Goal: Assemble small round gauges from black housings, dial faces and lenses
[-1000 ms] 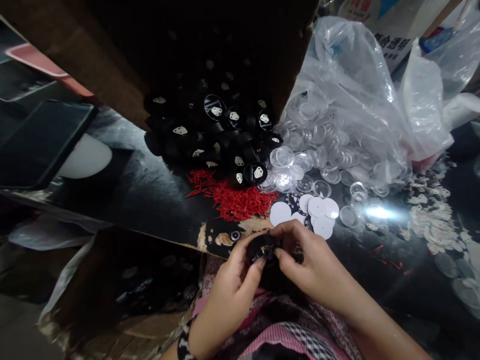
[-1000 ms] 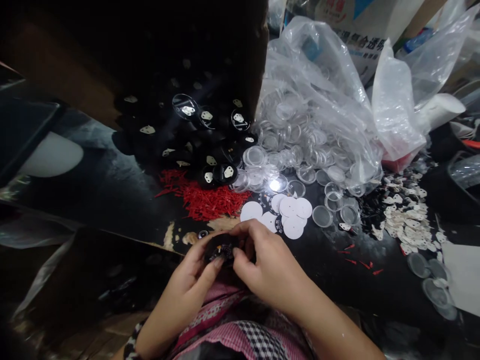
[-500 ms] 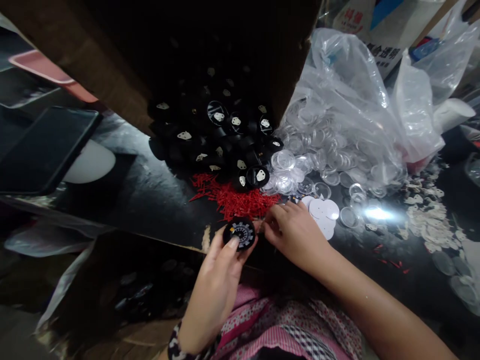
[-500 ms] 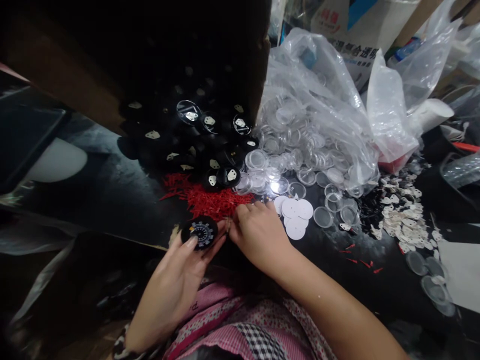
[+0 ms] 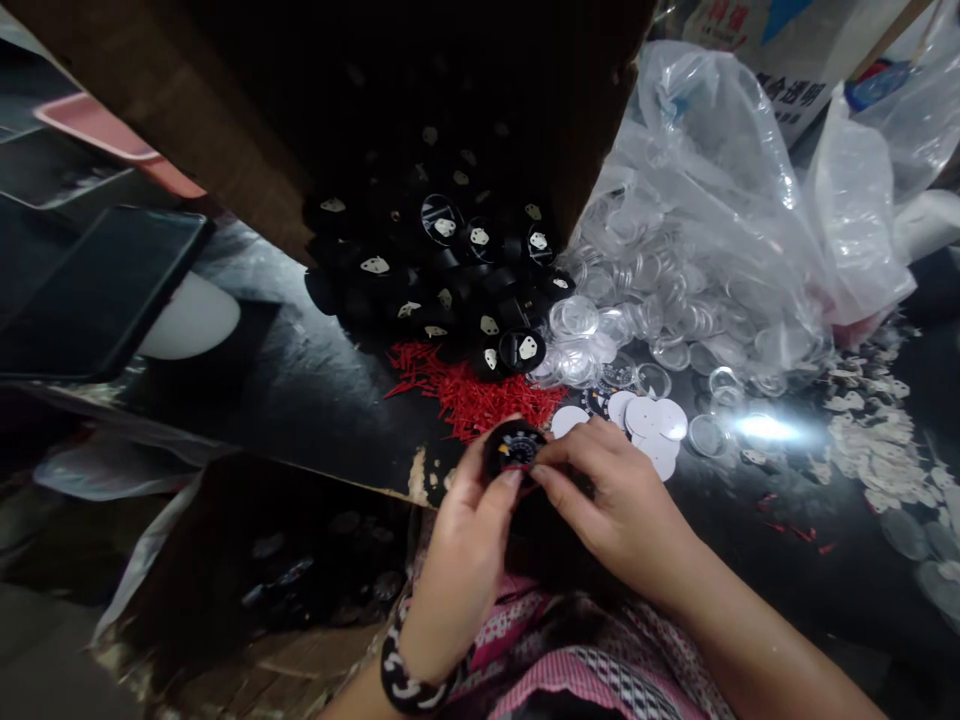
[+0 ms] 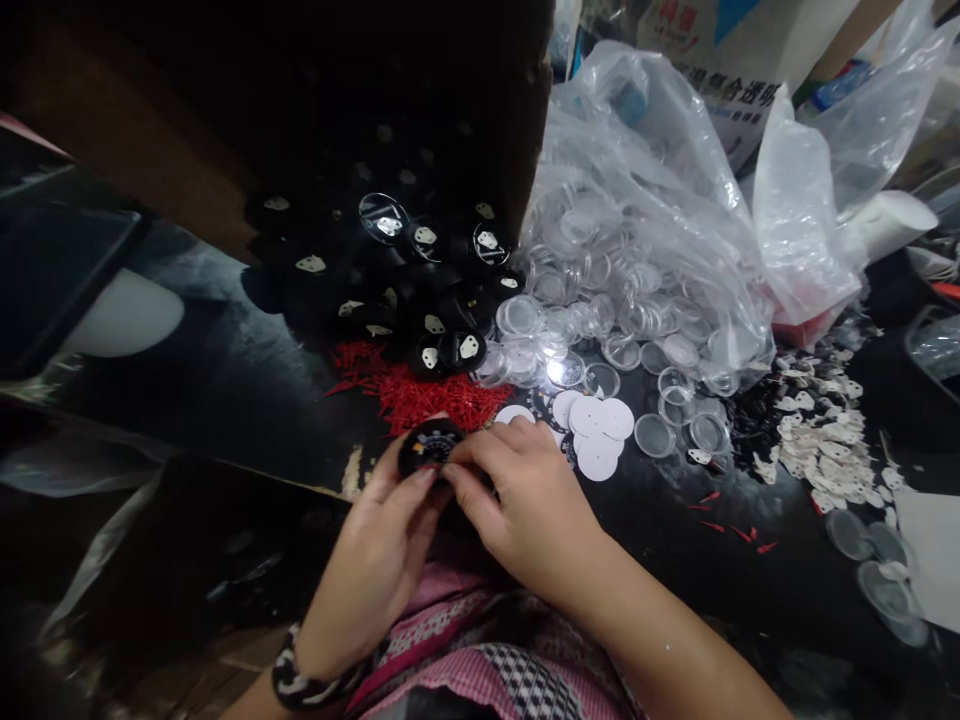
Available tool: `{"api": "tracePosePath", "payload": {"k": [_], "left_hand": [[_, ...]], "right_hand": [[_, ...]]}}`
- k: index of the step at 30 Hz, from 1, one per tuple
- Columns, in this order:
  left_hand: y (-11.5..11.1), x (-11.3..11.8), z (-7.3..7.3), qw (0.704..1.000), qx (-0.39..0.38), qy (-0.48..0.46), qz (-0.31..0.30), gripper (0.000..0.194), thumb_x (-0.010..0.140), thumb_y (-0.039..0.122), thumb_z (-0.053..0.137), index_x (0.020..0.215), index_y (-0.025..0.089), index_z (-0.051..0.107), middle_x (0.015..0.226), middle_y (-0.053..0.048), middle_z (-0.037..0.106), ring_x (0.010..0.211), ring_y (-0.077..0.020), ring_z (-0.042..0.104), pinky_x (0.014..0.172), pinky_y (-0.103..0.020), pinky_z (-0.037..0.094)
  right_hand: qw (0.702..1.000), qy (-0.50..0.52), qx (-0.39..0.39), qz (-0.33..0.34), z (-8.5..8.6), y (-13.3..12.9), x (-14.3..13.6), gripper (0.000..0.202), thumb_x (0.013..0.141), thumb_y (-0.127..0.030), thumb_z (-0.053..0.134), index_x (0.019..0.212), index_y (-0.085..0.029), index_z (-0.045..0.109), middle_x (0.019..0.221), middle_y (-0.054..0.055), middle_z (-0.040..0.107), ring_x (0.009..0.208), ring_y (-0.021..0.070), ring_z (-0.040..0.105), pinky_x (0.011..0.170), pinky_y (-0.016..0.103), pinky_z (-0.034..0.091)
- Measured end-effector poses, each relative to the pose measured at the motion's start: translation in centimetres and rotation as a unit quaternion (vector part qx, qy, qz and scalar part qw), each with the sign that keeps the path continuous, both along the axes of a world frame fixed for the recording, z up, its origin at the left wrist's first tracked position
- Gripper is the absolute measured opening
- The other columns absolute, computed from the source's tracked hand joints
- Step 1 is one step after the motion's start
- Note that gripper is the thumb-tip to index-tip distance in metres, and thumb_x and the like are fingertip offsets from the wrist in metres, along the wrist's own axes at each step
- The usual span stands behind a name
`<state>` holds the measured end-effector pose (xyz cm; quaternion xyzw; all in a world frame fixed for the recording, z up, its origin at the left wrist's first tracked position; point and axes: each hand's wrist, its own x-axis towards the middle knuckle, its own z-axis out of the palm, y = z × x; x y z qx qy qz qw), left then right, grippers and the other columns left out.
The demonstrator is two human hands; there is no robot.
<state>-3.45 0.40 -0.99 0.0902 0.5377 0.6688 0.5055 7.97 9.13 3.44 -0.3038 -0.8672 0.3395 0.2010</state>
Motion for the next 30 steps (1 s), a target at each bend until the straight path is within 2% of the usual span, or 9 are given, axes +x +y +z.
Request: {"api": "tracePosePath", "payload": {"k": [5,9,13,20,22,25,28,30], "left_hand": [[-0.3,1.0,-0.6,0.997,0.004,0.074,-0.029,0.027,0.086,0.034,0.063,0.112,0.031,0.062,0.118,0.0,0.065,0.114,-0.0212,0.058,0.105,-0.034,0.041],[-0.6,1.0,-0.1,0.994,0.006,0.103,-0.045,0.027,0.087,0.034,0.062,0.114,0.031,0.059,0.112,0.001,0.066,0.108,-0.019,0.061,0.097,-0.03,0.045],[-0.6,0.8,0.7,0.983,-0.009,0.178,-0.039,0.022,0.085,0.031,0.065,0.106,0.028,0.062,0.104,0.0,0.069,0.099,-0.0186,0.064,0.09,-0.028,0.05],[-1.2,0.6,1.2,0.968,-0.012,0.247,-0.043,0.024,0.082,0.022,0.065,0.105,0.028,0.066,0.106,-0.001,0.07,0.102,-0.0215,0.065,0.095,-0.03,0.048],[-1.2,0.3,1.0,0.968,-0.006,0.239,-0.07,0.027,0.083,0.023,0.065,0.109,0.029,0.066,0.111,-0.001,0.069,0.106,-0.0215,0.063,0.097,-0.03,0.047],[-1.2,0.0,0.3,0.983,-0.005,0.143,-0.118,0.03,0.084,0.028,0.065,0.115,0.031,0.064,0.119,-0.001,0.067,0.114,-0.0221,0.06,0.102,-0.031,0.045],[-1.2,-0.3,-0.1,0.99,-0.016,0.056,-0.132,0.036,0.085,0.033,0.065,0.121,0.032,0.061,0.125,-0.001,0.065,0.122,-0.0237,0.056,0.107,-0.034,0.042],[-1.1,-0.3,-0.1,0.989,-0.019,0.05,-0.135,0.041,0.083,0.035,0.067,0.124,0.033,0.061,0.131,-0.001,0.062,0.129,-0.024,0.05,0.11,-0.034,0.038]], "right_hand": [[0.999,-0.037,-0.005,-0.03,0.0,-0.1,0.1,0.008,0.089,-0.019,0.057,0.082,-0.019,0.06,0.08,0.003,0.063,0.077,0.0183,0.054,0.072,0.034,0.038],[0.998,-0.015,-0.043,-0.035,0.3,-0.2,0.5,0.009,0.089,-0.017,0.057,0.08,-0.019,0.059,0.077,0.001,0.061,0.076,0.017,0.055,0.072,0.033,0.038],[0.997,-0.011,-0.064,-0.042,0.4,-0.7,0.6,0.012,0.089,-0.015,0.056,0.078,-0.02,0.058,0.075,0.0,0.06,0.075,0.0167,0.054,0.071,0.032,0.039],[0.995,0.002,-0.082,-0.055,0.5,-1.7,0.7,0.015,0.09,-0.017,0.054,0.075,-0.02,0.055,0.075,0.001,0.06,0.074,0.0166,0.055,0.069,0.03,0.041],[0.994,-0.016,-0.09,-0.057,0.6,-1.5,0.7,0.017,0.088,-0.017,0.055,0.072,-0.02,0.053,0.072,0.0,0.06,0.07,0.0156,0.055,0.067,0.029,0.041],[0.995,-0.054,-0.066,-0.049,0.7,-0.9,0.9,0.018,0.085,-0.016,0.058,0.068,-0.02,0.052,0.069,0.0,0.06,0.065,0.015,0.054,0.064,0.029,0.04],[0.997,-0.062,0.032,-0.018,0.4,-0.3,0.9,0.004,0.087,-0.018,0.057,0.085,-0.018,0.061,0.083,0.004,0.065,0.075,0.0181,0.057,0.072,0.033,0.039],[0.991,-0.077,0.11,0.01,0.1,0.0,0.9,0.009,0.09,-0.019,0.053,0.093,-0.016,0.062,0.088,0.007,0.066,0.08,0.0205,0.057,0.074,0.036,0.037]]}}
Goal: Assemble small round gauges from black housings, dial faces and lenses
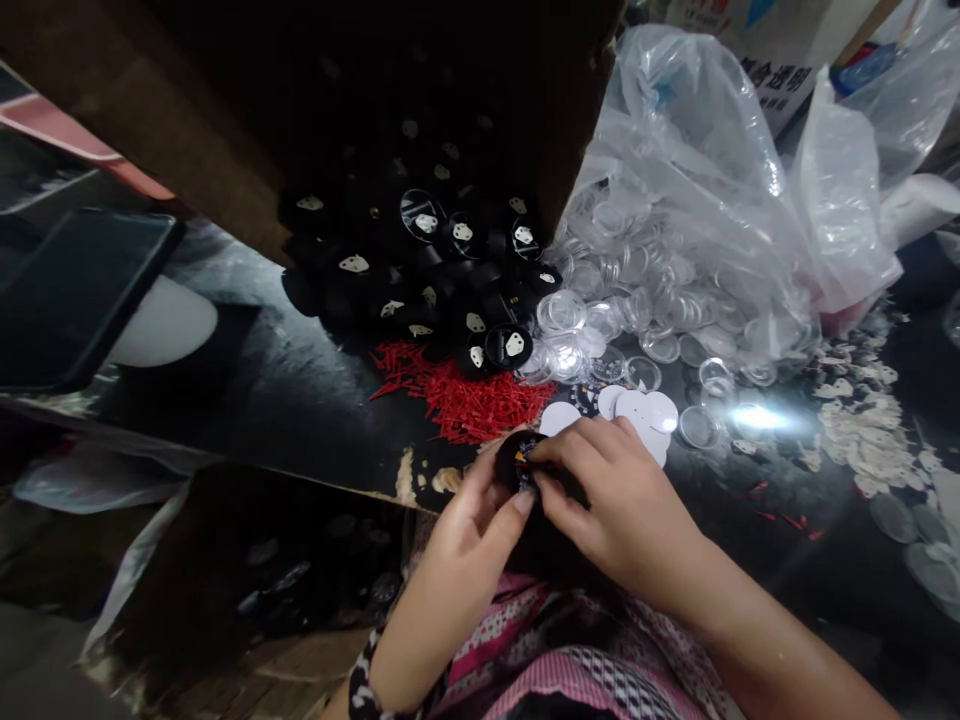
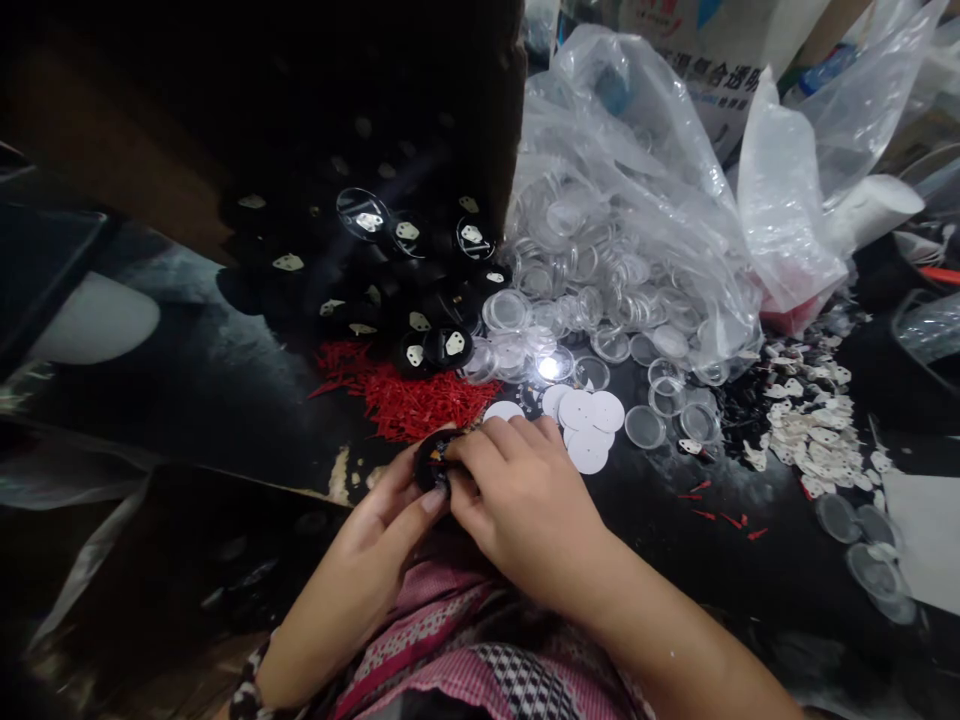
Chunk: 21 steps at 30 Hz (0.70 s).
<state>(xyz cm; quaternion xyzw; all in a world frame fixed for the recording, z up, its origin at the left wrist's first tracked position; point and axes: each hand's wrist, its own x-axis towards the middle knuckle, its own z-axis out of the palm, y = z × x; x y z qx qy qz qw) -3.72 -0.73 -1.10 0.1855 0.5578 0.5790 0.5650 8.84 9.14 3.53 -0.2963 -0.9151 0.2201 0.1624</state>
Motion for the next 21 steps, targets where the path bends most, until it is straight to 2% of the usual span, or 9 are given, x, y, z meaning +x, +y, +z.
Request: {"api": "tracePosePath", "payload": {"k": [2,5,7,10,12,14,16,18,21], "left_hand": [[0.1,0.2,0.1,1.0,-0.012,-0.01,0.017,0.043,0.081,0.038,0.07,0.123,0.033,0.063,0.134,-0.001,0.06,0.133,-0.0247,0.045,0.112,-0.035,0.035],[0.4,1.1,0.2,0.989,-0.068,-0.083,0.1,0.036,0.075,0.043,0.074,0.109,0.03,0.072,0.128,-0.003,0.064,0.13,-0.0291,0.048,0.109,-0.039,0.04],[0.5,2.0,-0.1,0.977,-0.089,-0.136,0.14,0.035,0.073,0.045,0.075,0.104,0.03,0.073,0.124,-0.004,0.067,0.126,-0.0316,0.052,0.104,-0.041,0.046],[0.5,2.7,-1.0,0.975,-0.072,-0.158,0.138,0.037,0.078,0.046,0.07,0.113,0.033,0.069,0.128,-0.001,0.065,0.129,-0.0295,0.049,0.106,-0.04,0.043],[0.4,2.6,-1.6,0.984,-0.057,-0.124,0.117,0.038,0.079,0.041,0.071,0.116,0.035,0.067,0.134,0.002,0.06,0.134,-0.0256,0.042,0.111,-0.034,0.036],[0.4,2.1,-1.9,0.989,-0.038,-0.104,0.095,0.038,0.08,0.036,0.072,0.117,0.032,0.067,0.138,0.001,0.057,0.135,-0.0253,0.042,0.112,-0.034,0.035],[0.7,1.6,-1.8,0.988,-0.016,-0.124,0.093,0.036,0.082,0.037,0.069,0.117,0.028,0.067,0.135,-0.005,0.059,0.127,-0.0288,0.052,0.106,-0.04,0.044],[1.0,1.5,-1.5,0.98,0.002,-0.163,0.113,0.035,0.083,0.038,0.067,0.115,0.023,0.068,0.128,-0.009,0.064,0.118,-0.0315,0.059,0.098,-0.044,0.053],[1.3,1.7,-1.1,0.976,0.013,-0.189,0.111,0.032,0.082,0.035,0.069,0.111,0.02,0.069,0.127,-0.011,0.064,0.122,-0.0326,0.056,0.093,-0.042,0.056]], "right_hand": [[0.998,-0.026,0.054,0.019,-0.3,0.1,-0.2,0.012,0.09,-0.018,0.05,0.087,-0.015,0.062,0.084,0.007,0.066,0.078,0.0213,0.056,0.072,0.036,0.036],[0.997,-0.032,0.07,0.013,-0.6,0.0,-0.6,0.013,0.087,-0.016,0.048,0.083,-0.015,0.06,0.079,0.007,0.064,0.074,0.0209,0.055,0.071,0.036,0.036],[0.999,-0.022,0.027,-0.022,-0.4,-0.2,-1.0,0.01,0.084,-0.016,0.05,0.083,-0.016,0.06,0.077,0.005,0.064,0.072,0.019,0.055,0.07,0.033,0.038],[0.993,-0.022,-0.077,-0.091,0.2,-0.1,-1.0,0.004,0.081,-0.016,0.056,0.082,-0.018,0.059,0.071,0.0,0.064,0.064,0.0145,0.053,0.065,0.028,0.038],[0.985,-0.023,-0.151,-0.082,0.6,0.5,-0.3,0.005,0.081,-0.015,0.059,0.082,-0.019,0.061,0.069,-0.002,0.064,0.061,0.0121,0.053,0.064,0.026,0.039],[0.978,-0.014,-0.198,-0.072,0.6,1.9,1.0,0.006,0.086,-0.019,0.058,0.084,-0.02,0.064,0.071,-0.003,0.065,0.062,0.0111,0.056,0.064,0.024,0.04],[0.978,-0.026,-0.159,-0.136,0.0,4.0,2.5,0.012,0.09,-0.028,0.057,0.089,-0.021,0.066,0.079,0.0,0.067,0.066,0.0126,0.058,0.064,0.025,0.042],[0.965,-0.095,-0.033,-0.24,-1.1,6.2,3.9,0.021,0.088,-0.036,0.06,0.098,-0.018,0.066,0.094,0.007,0.066,0.073,0.0182,0.06,0.068,0.031,0.044],[0.941,-0.201,0.073,-0.26,-2.5,8.5,5.2,0.029,0.086,-0.039,0.063,0.102,-0.015,0.064,0.102,0.013,0.062,0.083,0.0258,0.061,0.074,0.037,0.045]]}}
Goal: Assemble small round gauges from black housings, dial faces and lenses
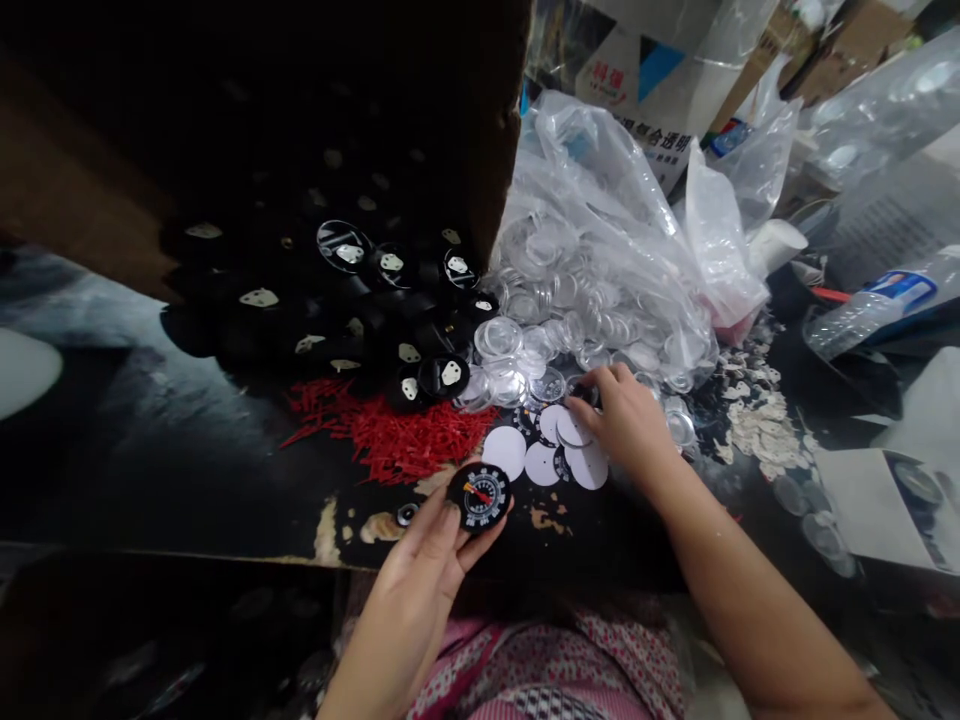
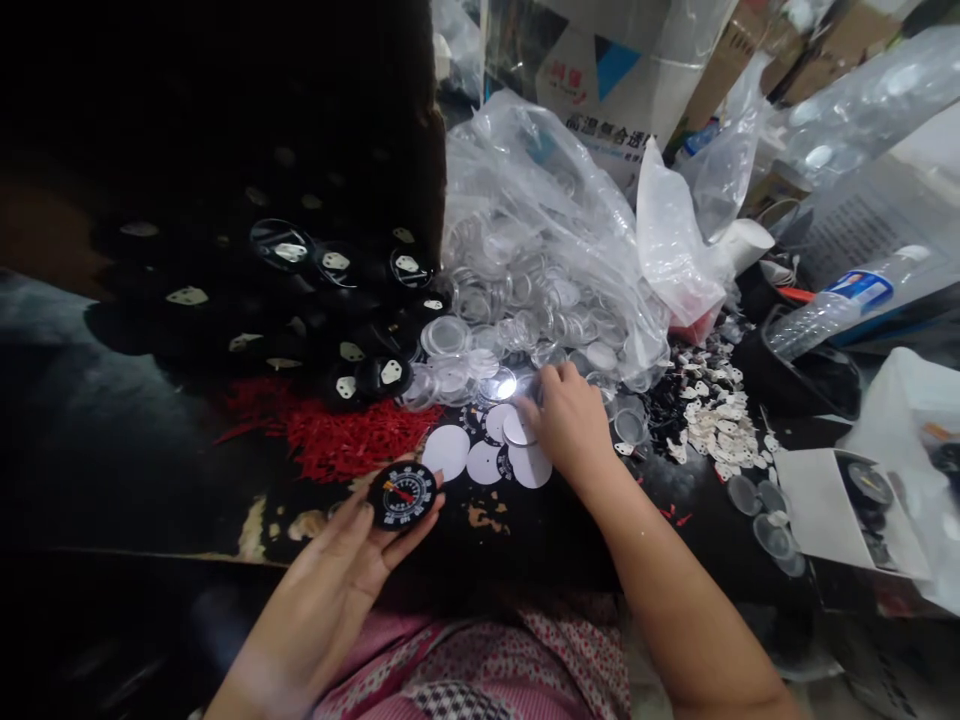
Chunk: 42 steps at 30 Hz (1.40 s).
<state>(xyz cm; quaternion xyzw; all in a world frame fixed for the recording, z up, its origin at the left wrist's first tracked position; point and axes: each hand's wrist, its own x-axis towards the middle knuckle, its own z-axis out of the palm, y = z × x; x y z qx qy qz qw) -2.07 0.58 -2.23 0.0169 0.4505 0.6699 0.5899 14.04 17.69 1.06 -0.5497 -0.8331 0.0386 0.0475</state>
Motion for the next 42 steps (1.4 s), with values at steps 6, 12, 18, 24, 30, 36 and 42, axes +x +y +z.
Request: {"api": "tracePosePath", "payload": {"k": [6,12,18,24,30,36,42], "left_hand": [[-0.4,-0.4,0.0,1.0,-0.008,-0.019,-0.001,0.033,0.082,0.033,0.07,0.111,0.018,0.068,0.125,-0.012,0.065,0.121,-0.0322,0.056,0.092,-0.042,0.057],[0.0,-0.8,1.2,0.994,-0.025,-0.098,-0.046,0.032,0.088,0.036,0.062,0.109,0.012,0.068,0.115,-0.016,0.069,0.11,-0.0314,0.064,0.097,-0.043,0.053],[0.0,-0.5,1.0,0.997,0.027,0.006,-0.078,0.029,0.088,0.037,0.063,0.116,0.029,0.066,0.131,-0.003,0.062,0.123,-0.0241,0.056,0.098,-0.033,0.052],[-1.1,-0.6,0.0,0.955,0.024,0.259,-0.143,0.039,0.088,0.036,0.062,0.126,0.033,0.059,0.135,0.001,0.06,0.127,-0.0194,0.052,0.108,-0.029,0.041],[-1.6,0.5,0.7,0.922,0.04,0.353,-0.154,0.043,0.092,0.035,0.055,0.135,0.032,0.051,0.136,0.001,0.059,0.129,-0.0169,0.049,0.108,-0.026,0.04],[-4.3,-4.0,1.5,0.894,-0.027,0.395,-0.211,0.04,0.09,0.04,0.055,0.129,0.031,0.057,0.135,-0.001,0.06,0.124,-0.0219,0.055,0.104,-0.032,0.044],[-13.5,-16.9,-0.3,0.736,-0.205,0.561,-0.319,0.043,0.069,0.046,0.075,0.11,0.033,0.071,0.124,-0.003,0.067,0.12,-0.0335,0.057,0.105,-0.045,0.041]], "right_hand": [[0.999,0.038,-0.021,0.018,0.2,1.3,1.5,0.02,0.086,-0.029,0.059,0.099,-0.017,0.067,0.082,0.008,0.067,0.072,0.0224,0.063,0.07,0.034,0.046],[0.964,0.253,-0.082,0.021,1.7,-3.0,0.5,0.029,0.09,-0.025,0.051,0.116,-0.019,0.063,0.084,0.004,0.068,0.07,0.0165,0.063,0.069,0.03,0.049],[0.906,0.336,-0.194,0.167,1.7,-9.2,-4.1,0.035,0.093,-0.018,0.048,0.124,-0.026,0.061,0.11,0.007,0.053,0.095,0.0144,0.059,0.086,0.029,0.049],[0.932,0.274,-0.192,0.138,1.4,-8.4,-5.4,0.028,0.097,-0.04,0.044,0.094,-0.019,0.064,0.086,0.003,0.058,0.079,0.0167,0.057,0.072,0.03,0.043],[0.948,0.249,-0.075,0.182,1.0,-8.6,-6.8,0.041,0.1,-0.03,0.025,0.065,-0.02,0.043,0.057,-0.002,0.047,0.055,0.0138,0.041,0.062,0.03,0.029],[0.907,0.316,-0.158,0.231,1.8,-9.4,-8.0,0.039,0.1,-0.034,0.034,0.068,-0.019,0.051,0.062,-0.001,0.056,0.059,0.0131,0.049,0.068,0.028,0.033],[0.871,0.335,-0.3,0.198,1.9,-8.8,-5.7,0.014,0.094,-0.027,0.05,0.094,-0.022,0.063,0.09,0.001,0.07,0.083,0.0167,0.062,0.074,0.028,0.042]]}}
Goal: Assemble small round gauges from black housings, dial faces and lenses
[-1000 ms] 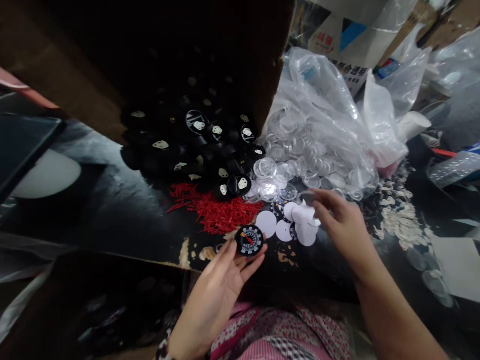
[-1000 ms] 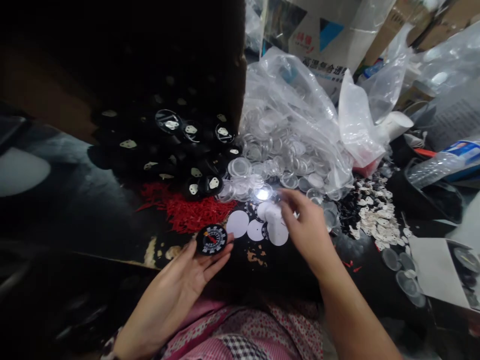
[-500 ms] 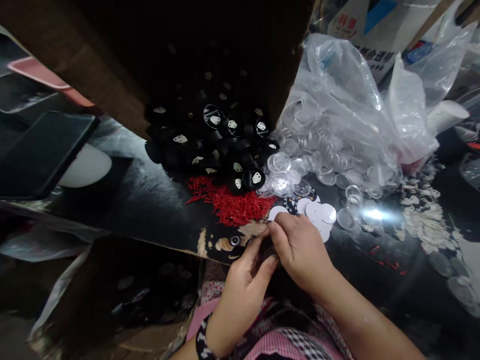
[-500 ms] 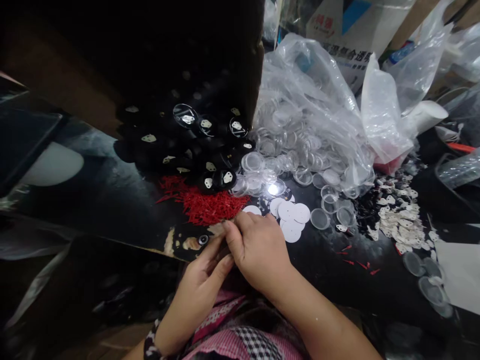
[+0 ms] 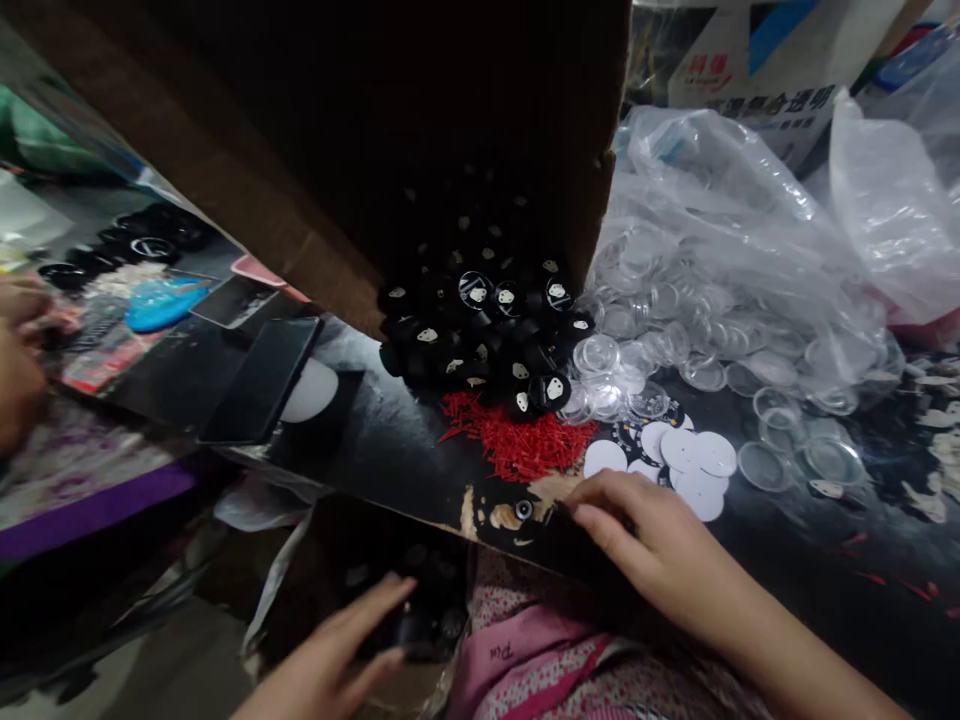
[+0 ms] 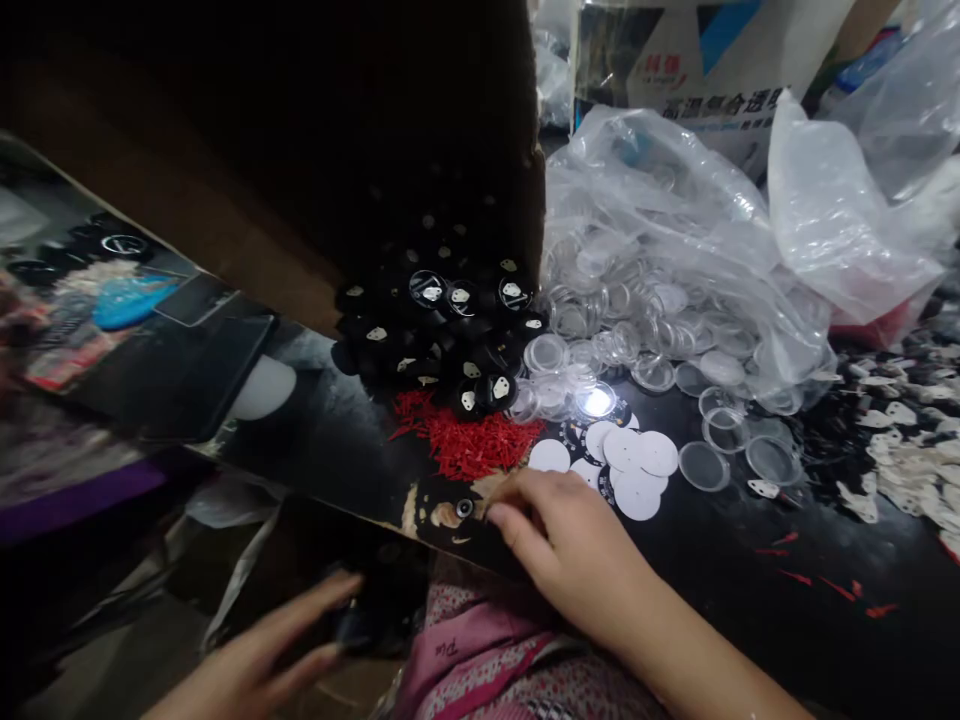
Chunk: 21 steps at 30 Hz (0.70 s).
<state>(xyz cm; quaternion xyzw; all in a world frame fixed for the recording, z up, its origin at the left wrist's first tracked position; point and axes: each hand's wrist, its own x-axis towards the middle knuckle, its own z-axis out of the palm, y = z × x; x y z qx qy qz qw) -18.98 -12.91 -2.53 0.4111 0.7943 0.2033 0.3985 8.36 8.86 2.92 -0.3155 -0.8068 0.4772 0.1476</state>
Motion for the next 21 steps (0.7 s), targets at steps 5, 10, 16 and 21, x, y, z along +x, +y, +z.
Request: {"api": "tracePosePath", "payload": {"k": [5,10,16,21], "left_hand": [[6.5,2.5,2.5,0.981,0.162,0.066,0.08,0.031,0.087,0.046,0.053,0.108,0.028,0.067,0.105,-0.006,0.071,0.096,-0.0255,0.066,0.087,-0.033,0.049],[18.5,7.9,2.5,0.953,0.251,0.166,0.048,0.052,0.084,0.048,0.056,0.127,0.017,0.053,0.09,-0.006,0.065,0.083,-0.024,0.061,0.084,-0.037,0.046],[20.9,6.8,0.9,0.965,0.221,0.12,0.07,0.045,0.08,0.04,0.061,0.12,0.02,0.062,0.089,-0.006,0.064,0.075,-0.0223,0.057,0.079,-0.037,0.045],[20.0,5.2,1.1,0.963,0.231,0.06,0.129,0.037,0.077,0.037,0.063,0.11,0.022,0.067,0.092,-0.005,0.066,0.075,-0.0201,0.058,0.076,-0.035,0.046]], "right_hand": [[0.998,0.024,-0.03,0.053,0.0,-0.7,-0.3,0.013,0.092,-0.023,0.051,0.091,-0.022,0.065,0.087,0.001,0.07,0.081,0.0166,0.064,0.072,0.028,0.046],[0.998,-0.022,0.018,0.06,0.4,-1.1,0.9,0.014,0.092,-0.022,0.052,0.094,-0.021,0.065,0.092,0.002,0.071,0.086,0.0181,0.064,0.077,0.03,0.047],[0.984,-0.158,0.079,-0.03,-0.6,0.6,3.5,0.018,0.094,-0.025,0.05,0.104,-0.019,0.064,0.099,0.006,0.067,0.091,0.0218,0.062,0.082,0.036,0.048],[0.949,-0.236,0.205,-0.033,-1.7,2.5,2.1,0.05,0.086,-0.025,0.064,0.132,-0.014,0.051,0.12,0.016,0.055,0.105,0.0308,0.055,0.089,0.048,0.046]]}}
